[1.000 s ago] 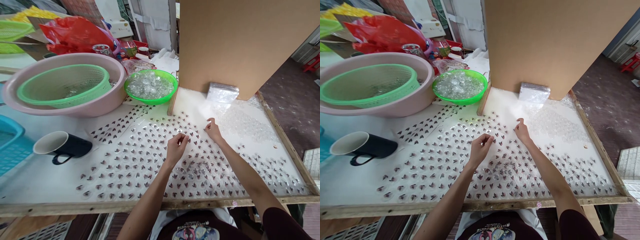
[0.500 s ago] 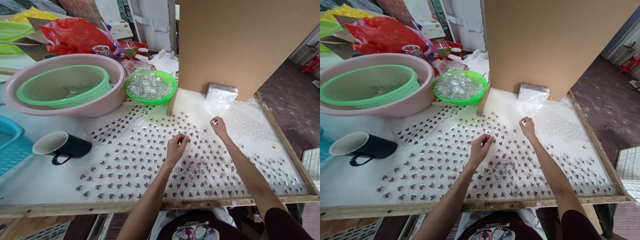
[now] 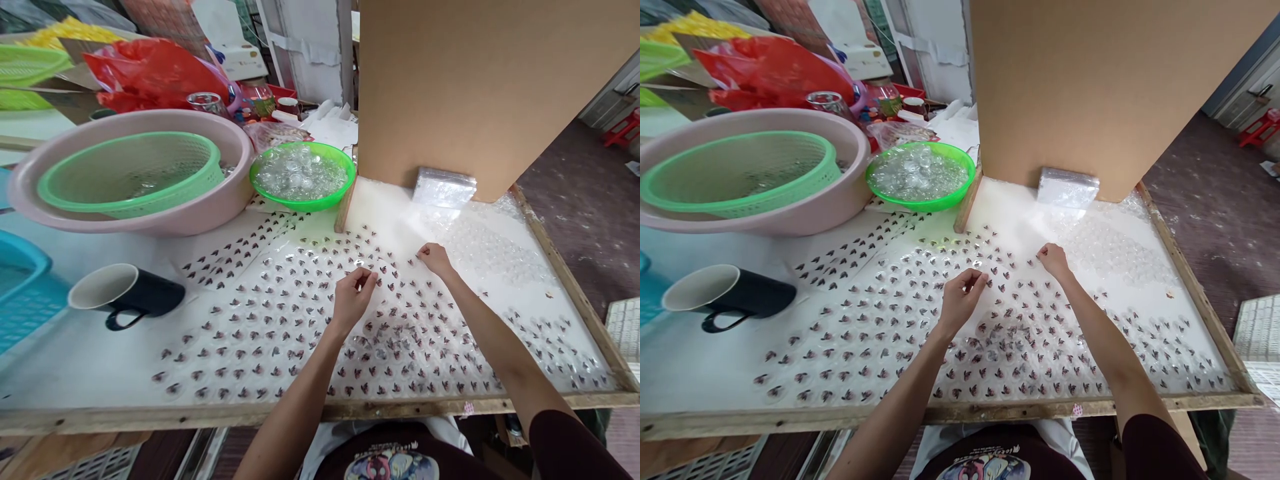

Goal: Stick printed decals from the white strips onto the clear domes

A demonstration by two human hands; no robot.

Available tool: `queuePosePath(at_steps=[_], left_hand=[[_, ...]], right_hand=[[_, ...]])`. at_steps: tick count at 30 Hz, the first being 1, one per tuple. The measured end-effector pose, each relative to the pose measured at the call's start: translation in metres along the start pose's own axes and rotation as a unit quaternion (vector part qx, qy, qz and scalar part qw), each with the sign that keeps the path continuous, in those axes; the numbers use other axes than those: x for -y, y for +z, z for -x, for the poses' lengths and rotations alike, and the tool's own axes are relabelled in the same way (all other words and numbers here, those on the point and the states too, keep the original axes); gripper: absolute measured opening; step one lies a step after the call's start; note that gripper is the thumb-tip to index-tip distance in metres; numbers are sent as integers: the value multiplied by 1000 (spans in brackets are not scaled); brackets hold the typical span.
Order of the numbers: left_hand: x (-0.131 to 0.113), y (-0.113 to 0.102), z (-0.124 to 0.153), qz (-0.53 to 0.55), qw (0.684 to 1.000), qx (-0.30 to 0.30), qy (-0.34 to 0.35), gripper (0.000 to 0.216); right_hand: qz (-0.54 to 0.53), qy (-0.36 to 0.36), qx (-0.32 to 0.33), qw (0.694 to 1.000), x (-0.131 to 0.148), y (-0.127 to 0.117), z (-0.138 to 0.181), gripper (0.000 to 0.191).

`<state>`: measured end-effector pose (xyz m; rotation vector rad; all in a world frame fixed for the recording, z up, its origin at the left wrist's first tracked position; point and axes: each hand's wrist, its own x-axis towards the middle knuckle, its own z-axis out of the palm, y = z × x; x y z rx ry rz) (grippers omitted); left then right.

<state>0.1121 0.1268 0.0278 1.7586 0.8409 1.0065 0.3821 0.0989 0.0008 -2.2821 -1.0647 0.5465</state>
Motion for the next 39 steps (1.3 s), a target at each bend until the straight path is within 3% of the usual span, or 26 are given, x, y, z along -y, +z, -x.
queuePosePath(at_steps=[5,11,16,22,26,30,39], left_hand=[[0,0,0,3,1000,0,-1,26],[0,0,-1,9,1000,-5,-5,26],[-1,0,-1,21,1000,-5,-15,27],[-3,0,-1,25,1000,1,-17,28],[-3,1,0,29,999,8,-17,26],[-2,1,0,59,998,24,-20,19],[2,1,-1,39,999,10,-31,23]], right_hand=[[60,-9,-7,998,6,1,0,15],[81,-30,23,996,11,-2,12,7],[22,-60,77,995,15,-3,40,15],[-206,-152,134,957,48,-9,85,40],[-208,-168,134,954,64,-8,102,39],[-188,-177,144,955,63,-2,106,38],[-202,-215,22,955,65,5,114,18]])
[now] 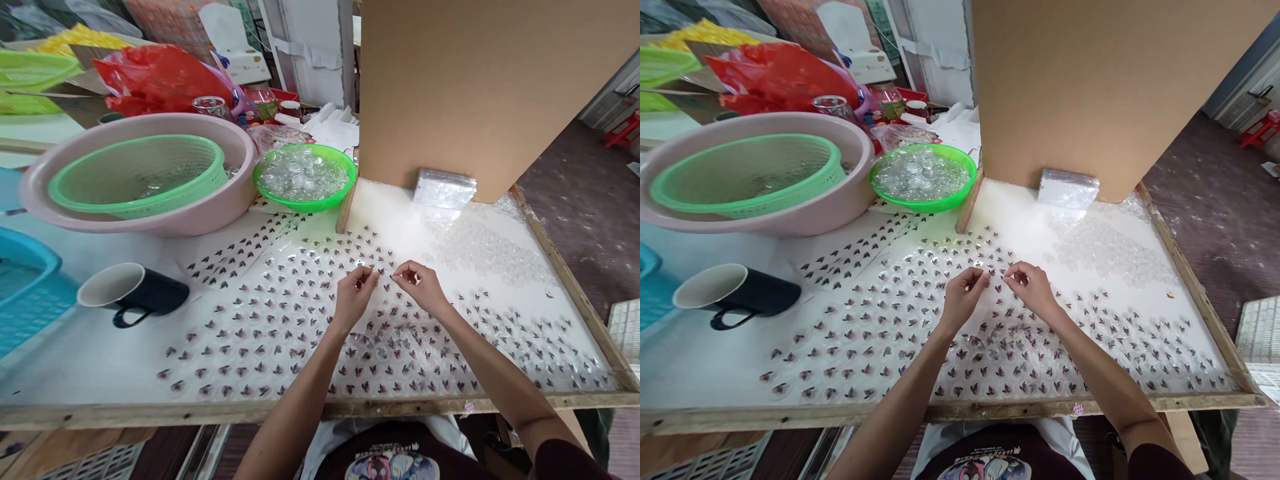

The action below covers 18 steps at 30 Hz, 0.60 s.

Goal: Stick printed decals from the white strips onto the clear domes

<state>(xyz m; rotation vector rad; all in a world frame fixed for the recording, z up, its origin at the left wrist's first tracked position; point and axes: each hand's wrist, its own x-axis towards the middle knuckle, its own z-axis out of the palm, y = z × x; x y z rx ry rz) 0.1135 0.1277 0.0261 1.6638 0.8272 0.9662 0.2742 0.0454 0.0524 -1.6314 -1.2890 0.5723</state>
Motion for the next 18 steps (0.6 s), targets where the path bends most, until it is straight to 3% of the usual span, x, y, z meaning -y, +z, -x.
queuePosePath(at_steps=[5,11,15,18], left_hand=[[-2,0,1,-10,1000,-8,6,25],[-4,2,1,-11,1000,10,20,26],[-2,2,2,-16,999,19,28,25],[-1,1,2,-24,999,18,28,23]], right_hand=[[-35,8,-78,996,9,-1,-2,18],[-88,23,-24,996,14,14,-12,39],[-131,10,-51,990,15,17,-13,37],[-137,6,-87,987,7,-2,-21,36]])
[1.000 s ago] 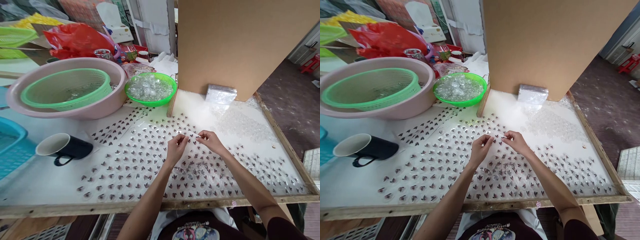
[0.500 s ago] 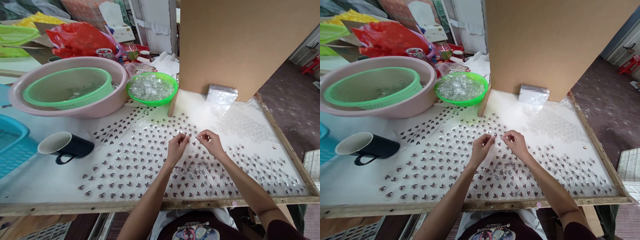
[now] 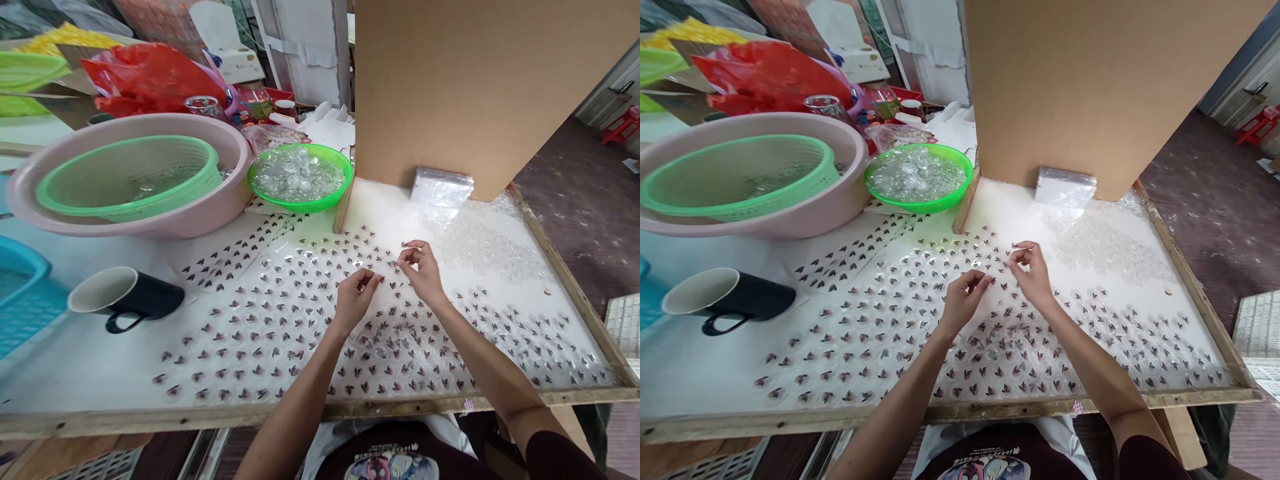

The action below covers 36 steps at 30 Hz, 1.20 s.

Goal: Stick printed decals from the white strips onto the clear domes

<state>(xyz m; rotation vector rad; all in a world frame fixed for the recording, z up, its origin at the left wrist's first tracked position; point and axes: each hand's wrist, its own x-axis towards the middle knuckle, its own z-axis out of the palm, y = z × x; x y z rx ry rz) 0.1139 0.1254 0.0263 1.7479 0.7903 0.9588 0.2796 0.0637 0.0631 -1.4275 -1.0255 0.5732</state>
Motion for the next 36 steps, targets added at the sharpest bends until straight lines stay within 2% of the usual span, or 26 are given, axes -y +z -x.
queuePosePath(at_steps=[4,8,11,15,22,28,30,32,34,36], left_hand=[[1,-1,0,3,1000,-15,-12,22],[2,-1,-1,6,1000,-14,-13,22],[4,-1,-2,3,1000,-8,-13,23],[7,0,-2,0,1000,-9,-16,24],[5,-1,-2,1,1000,-8,-14,25],[4,-2,-1,0,1000,-2,-11,24],[4,-1,-1,-1,1000,-7,-13,24],[4,-1,-1,-1,1000,-11,-14,24],[5,0,-2,0,1000,-7,-12,24],[4,0,-1,0,1000,1,-10,25]], right_hand=[[50,12,-95,994,-25,-48,-31,45],[138,123,-77,980,-62,-83,-51,49],[183,162,-62,968,-80,-88,-51,51],[217,168,-48,961,-91,-85,-50,51],[327,119,-22,937,-100,-77,-52,47],[255,105,21,961,-97,-59,-37,46],[247,84,-12,965,-93,-67,-36,41],[269,77,-68,958,-88,-85,-39,34],[308,89,-111,941,-84,-108,-43,26],[329,120,-115,929,-82,-128,-46,20]])
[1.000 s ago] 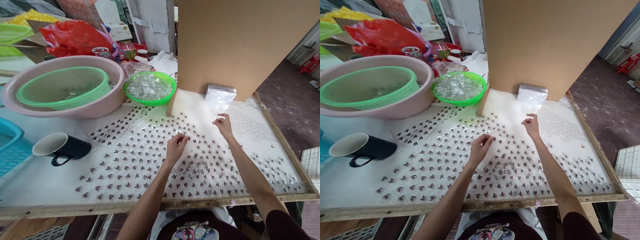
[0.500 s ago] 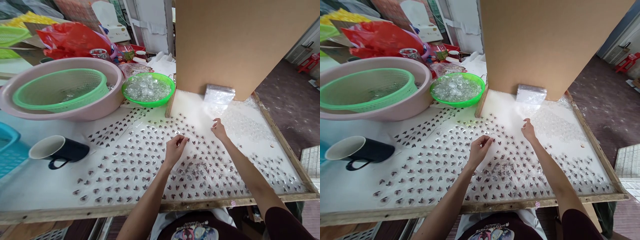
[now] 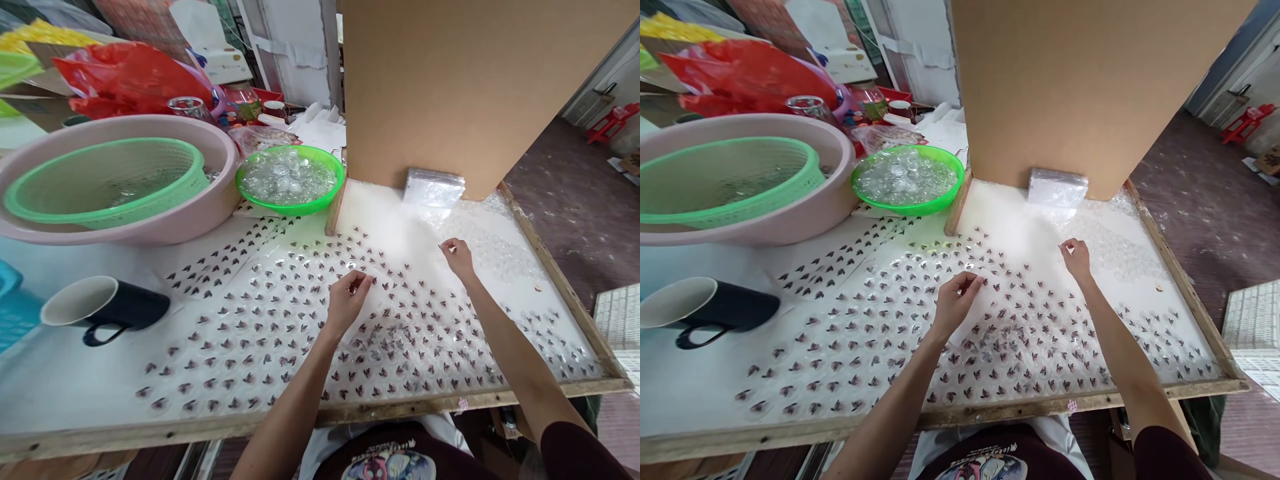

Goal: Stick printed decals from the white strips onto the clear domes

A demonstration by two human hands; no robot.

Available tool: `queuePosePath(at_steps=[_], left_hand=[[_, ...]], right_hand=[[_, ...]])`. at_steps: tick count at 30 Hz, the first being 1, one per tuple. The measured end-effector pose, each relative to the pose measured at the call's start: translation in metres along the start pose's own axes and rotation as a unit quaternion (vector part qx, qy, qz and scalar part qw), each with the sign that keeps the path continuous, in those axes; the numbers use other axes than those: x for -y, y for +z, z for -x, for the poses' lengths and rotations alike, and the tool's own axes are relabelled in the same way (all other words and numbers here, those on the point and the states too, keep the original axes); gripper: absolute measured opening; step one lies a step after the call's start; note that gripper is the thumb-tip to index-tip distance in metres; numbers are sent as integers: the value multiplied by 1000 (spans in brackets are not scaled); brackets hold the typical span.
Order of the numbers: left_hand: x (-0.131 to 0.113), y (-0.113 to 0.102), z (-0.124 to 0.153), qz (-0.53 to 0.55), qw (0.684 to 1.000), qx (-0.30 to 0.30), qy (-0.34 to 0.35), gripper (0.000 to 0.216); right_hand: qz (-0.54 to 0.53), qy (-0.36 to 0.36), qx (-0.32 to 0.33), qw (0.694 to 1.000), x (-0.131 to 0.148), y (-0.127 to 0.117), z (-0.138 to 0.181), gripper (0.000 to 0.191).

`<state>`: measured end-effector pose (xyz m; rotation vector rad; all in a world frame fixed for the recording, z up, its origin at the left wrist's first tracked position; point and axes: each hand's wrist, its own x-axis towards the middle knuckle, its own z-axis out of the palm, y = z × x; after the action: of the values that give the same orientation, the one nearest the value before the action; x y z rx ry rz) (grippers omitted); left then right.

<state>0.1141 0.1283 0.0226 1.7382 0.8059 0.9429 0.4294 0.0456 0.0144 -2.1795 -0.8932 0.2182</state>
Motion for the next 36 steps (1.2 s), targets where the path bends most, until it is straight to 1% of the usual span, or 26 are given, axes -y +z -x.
queuePosePath(at_steps=[3,7,12,16,19,21,25,27,29,30,32,33,34,36], left_hand=[[0,0,0,-1,1000,2,1,25],[0,0,0,-7,1000,-7,-3,26],[1,0,-1,-11,1000,-9,-1,28],[-1,-1,-1,-10,1000,-12,-2,26],[-2,-1,0,-5,1000,-8,-5,27],[-3,-1,0,1,1000,-5,-8,28],[-2,0,1,15,1000,-3,-14,28],[-1,0,1,17,1000,-6,-17,28],[-1,1,1,15,1000,-12,-20,29],[-1,1,1,14,1000,-15,-21,29],[-2,2,1,9,1000,-22,-20,30],[-2,2,2,7,999,-25,-20,31],[-2,2,2,5,999,-27,-20,31],[-3,2,2,5,999,-28,-20,31]], right_hand=[[-3,38,53,998,-8,-9,-5,16],[1,61,87,994,-11,-3,-2,13],[33,67,97,993,-8,7,-3,8],[70,58,89,992,-2,13,-4,1],[109,45,82,990,3,14,-3,5],[125,38,87,988,5,14,-1,4],[114,25,113,987,14,15,8,9],[88,6,112,990,25,17,19,12],[10,-27,115,993,43,20,38,20],[-44,-46,128,990,54,22,50,25],[-142,-80,188,969,75,28,74,31],[-168,-95,220,956,84,31,86,33],[-183,-106,240,947,92,34,96,33],[-193,-120,244,943,101,39,110,30]])
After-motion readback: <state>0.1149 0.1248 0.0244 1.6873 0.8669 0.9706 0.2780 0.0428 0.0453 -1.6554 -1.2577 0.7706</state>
